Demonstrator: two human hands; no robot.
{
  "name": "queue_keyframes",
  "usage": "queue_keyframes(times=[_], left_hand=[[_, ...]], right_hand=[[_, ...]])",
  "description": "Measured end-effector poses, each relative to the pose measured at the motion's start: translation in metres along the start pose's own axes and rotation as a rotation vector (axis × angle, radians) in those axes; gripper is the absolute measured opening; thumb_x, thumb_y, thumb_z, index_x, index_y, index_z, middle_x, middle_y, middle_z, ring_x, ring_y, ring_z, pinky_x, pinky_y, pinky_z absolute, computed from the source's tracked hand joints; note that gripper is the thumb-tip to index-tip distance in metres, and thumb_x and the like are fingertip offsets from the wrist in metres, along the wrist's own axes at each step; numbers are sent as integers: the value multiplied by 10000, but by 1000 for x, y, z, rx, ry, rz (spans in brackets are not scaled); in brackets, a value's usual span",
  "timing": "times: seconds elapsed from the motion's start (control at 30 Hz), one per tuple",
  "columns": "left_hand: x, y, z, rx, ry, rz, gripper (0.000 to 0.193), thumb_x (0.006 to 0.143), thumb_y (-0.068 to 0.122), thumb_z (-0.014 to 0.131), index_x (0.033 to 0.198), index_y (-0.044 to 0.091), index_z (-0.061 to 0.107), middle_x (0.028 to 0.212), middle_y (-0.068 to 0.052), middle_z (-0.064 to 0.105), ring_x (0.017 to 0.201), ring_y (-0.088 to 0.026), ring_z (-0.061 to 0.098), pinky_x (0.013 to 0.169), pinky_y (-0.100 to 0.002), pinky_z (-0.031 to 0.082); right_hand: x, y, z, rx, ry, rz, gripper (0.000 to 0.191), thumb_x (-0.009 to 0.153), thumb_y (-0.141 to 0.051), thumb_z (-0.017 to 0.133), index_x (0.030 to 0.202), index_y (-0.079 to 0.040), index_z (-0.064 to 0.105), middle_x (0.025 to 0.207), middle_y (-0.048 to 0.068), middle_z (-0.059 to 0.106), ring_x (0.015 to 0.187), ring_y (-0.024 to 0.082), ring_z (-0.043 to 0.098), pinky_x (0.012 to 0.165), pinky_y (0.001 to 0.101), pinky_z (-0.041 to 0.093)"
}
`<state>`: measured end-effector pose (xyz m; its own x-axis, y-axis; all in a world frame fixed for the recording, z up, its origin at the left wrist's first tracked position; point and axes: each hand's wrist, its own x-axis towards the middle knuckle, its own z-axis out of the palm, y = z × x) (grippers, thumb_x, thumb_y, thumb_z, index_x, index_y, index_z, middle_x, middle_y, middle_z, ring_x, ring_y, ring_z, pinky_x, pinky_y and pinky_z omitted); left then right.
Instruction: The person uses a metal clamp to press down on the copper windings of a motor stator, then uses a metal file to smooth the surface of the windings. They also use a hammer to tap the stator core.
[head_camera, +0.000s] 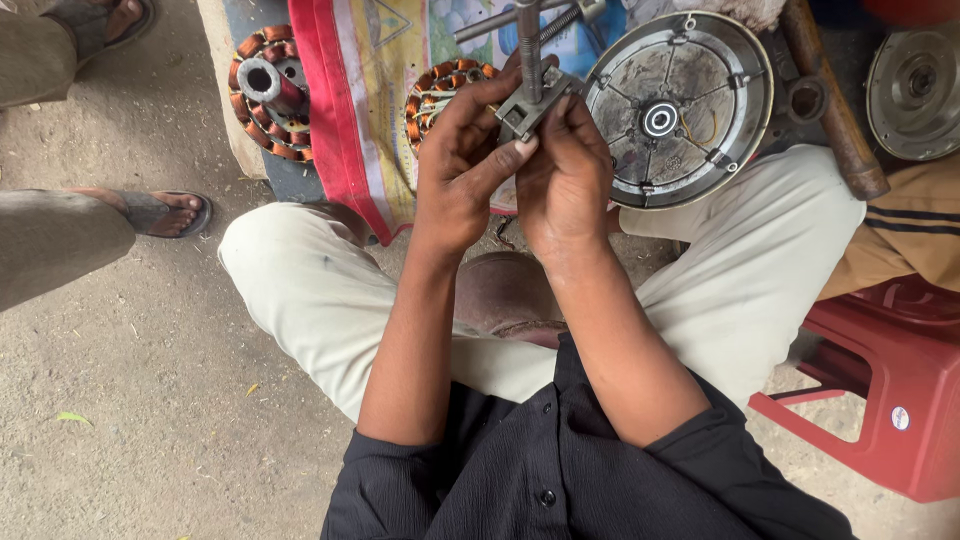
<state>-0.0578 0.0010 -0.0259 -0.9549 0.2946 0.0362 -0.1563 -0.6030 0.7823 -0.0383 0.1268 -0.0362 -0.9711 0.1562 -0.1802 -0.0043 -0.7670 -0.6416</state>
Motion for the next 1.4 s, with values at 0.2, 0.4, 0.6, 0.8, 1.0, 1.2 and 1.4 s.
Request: queue_keyframes(times=[0.2, 0.4, 0.6, 0.8, 1.0, 1.2, 1.4], left_hand=[[-1, 0, 0, -30, 22, -23, 491, 1011, -53, 707, 1464, -48, 518, 1215, -126, 693, 1181, -156, 637, 1100, -290, 471], [0, -1, -1, -26, 32, -23, 474, 1009, -48, 699, 1447, -38, 519, 1197, -125, 704, 1154, -159, 656, 1115, -318, 505], [0, 1, -3, -1, 44, -32, 434, 1013, -56, 695, 1421, -40, 550, 1137, -118, 701, 1087, -161, 658, 1013, -296, 513], [0, 1, -5, -32, 39, 0, 388, 1016, -40, 707, 1373, -46, 557, 1199, -129, 704, 1151, -168, 660, 1072, -305, 507], [2, -8, -7, -1, -16, 4, 462, 995, -31, 726, 1417, -27, 538, 1485, -138, 607, 1333, -182, 588, 1182, -331, 459], [1, -11, -9, -48, -9, 42, 405, 1021, -69, 711, 1393, -56, 551, 1383, -148, 637, 1279, -183, 616, 1168, -329, 473], [1, 4, -15, 69, 34, -67, 537, 987, -25, 709, 1492, -33, 526, 1184, -130, 671, 1091, -155, 630, 1029, -293, 509]], right_hand=[[3, -1, -2, -67, 13, -43, 60, 1099, -51, 593, 1150, -33, 618, 1131, 54, 688, 1084, 137, 633, 1034, 331, 493], [2, 0, -2, -33, 20, -6, 118, 1061, -57, 584, 1170, -33, 623, 1123, 51, 684, 1065, 128, 634, 1016, 316, 494], [0, 6, -4, -33, 27, -33, 83, 1103, -34, 574, 1174, -12, 612, 1142, 58, 672, 1077, 133, 629, 1031, 328, 495], [2, 6, -4, -22, -10, -31, 175, 1049, 36, 616, 1213, -28, 616, 1153, 44, 663, 1085, 120, 622, 1043, 310, 492], [1, 2, 5, -50, 78, -12, 131, 1091, -65, 566, 1208, -23, 609, 1157, 50, 671, 1080, 125, 633, 1002, 310, 514], [4, 3, -3, 19, -9, 18, 157, 1075, -51, 620, 1229, -25, 599, 1145, 42, 675, 1070, 121, 640, 1019, 304, 519], [9, 3, -17, -141, 36, -4, 165, 1109, -81, 660, 1225, 26, 612, 1126, 95, 680, 999, 170, 630, 923, 336, 503]])
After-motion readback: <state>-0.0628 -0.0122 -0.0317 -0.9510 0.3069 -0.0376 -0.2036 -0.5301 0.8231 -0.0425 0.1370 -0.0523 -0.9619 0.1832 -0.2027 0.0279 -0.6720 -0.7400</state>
